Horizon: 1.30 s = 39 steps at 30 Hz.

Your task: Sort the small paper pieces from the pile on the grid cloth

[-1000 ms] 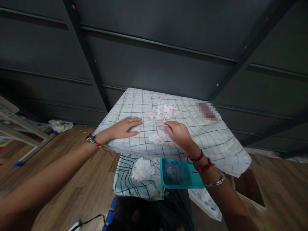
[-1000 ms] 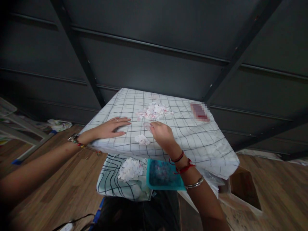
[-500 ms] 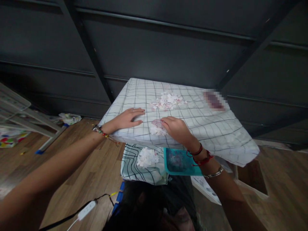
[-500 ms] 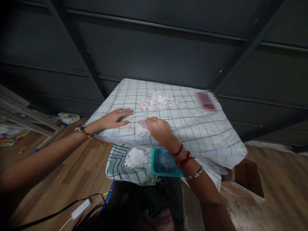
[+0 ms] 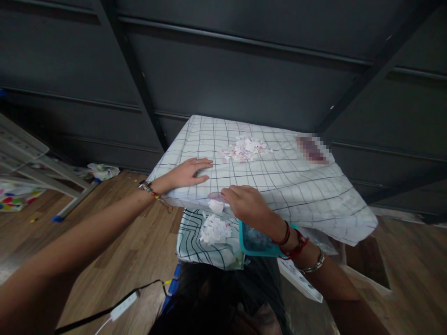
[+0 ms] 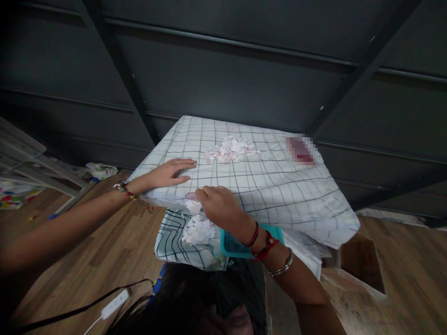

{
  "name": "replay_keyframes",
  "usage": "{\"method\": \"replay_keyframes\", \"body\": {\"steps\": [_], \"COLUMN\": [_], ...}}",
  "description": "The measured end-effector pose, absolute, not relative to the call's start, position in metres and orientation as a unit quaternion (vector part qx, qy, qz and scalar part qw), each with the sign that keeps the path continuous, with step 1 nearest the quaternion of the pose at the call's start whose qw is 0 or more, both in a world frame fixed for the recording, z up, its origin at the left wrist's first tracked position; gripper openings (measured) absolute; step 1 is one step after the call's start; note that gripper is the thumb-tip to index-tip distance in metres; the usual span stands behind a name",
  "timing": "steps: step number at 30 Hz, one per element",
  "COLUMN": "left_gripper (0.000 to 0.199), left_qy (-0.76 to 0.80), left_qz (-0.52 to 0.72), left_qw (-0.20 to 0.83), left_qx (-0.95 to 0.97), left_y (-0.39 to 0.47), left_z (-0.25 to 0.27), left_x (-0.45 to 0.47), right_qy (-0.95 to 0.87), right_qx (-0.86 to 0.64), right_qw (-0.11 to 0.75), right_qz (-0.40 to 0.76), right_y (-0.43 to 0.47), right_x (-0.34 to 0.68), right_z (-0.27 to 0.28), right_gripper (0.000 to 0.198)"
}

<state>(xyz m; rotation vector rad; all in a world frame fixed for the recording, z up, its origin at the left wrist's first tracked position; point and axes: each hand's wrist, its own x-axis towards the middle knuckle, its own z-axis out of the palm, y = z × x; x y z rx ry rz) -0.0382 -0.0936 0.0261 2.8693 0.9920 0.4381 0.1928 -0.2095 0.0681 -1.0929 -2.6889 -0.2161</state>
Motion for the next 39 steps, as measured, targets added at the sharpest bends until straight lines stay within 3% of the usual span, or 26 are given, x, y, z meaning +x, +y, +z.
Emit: {"method": "replay_keyframes", "body": {"steps": [6,20,28,33,39], "left_gripper": [0.043,0.042,0.042,0.036,0.033], "left_qy": [0.324,0.315,0.254,0.196,0.149], "left_qz": [0.148,0.131,-0.032,0.029,0.08], "left_qw": [0.041,0.039,0.107,0.081,0.002], "left_qx": [0.933,0.939,0.961,0.977,0.986], "left_y": [-0.095,-0.095,-0.061,-0.041,-0.005], "left_z": [0.028,0.031,0.081,0.098,0.078], "left_x": [-0.037,-0.036,-0.018,0.027,0.066], "right_qy": [-0.925,-0.857,-0.826,-0.82,-0.826], "right_qx": [-0.364,-0.48,-0.523,-0.539,-0.532], "right_qw": [0.094,0.18,0.203,0.183,0.163], "right_qz": [-0.057,-0.046,-0.045,-0.062,-0.087], "right_y": [-0.215,-0.183,-0.126,-0.097,-0.06], "right_x": [0.199,0.259,0.329,0.348,0.361], "right_z": [0.073,0.078,0.091,0.093,0.095], "right_gripper": [0.02,0.029,0.026,0.026,0.024]}}
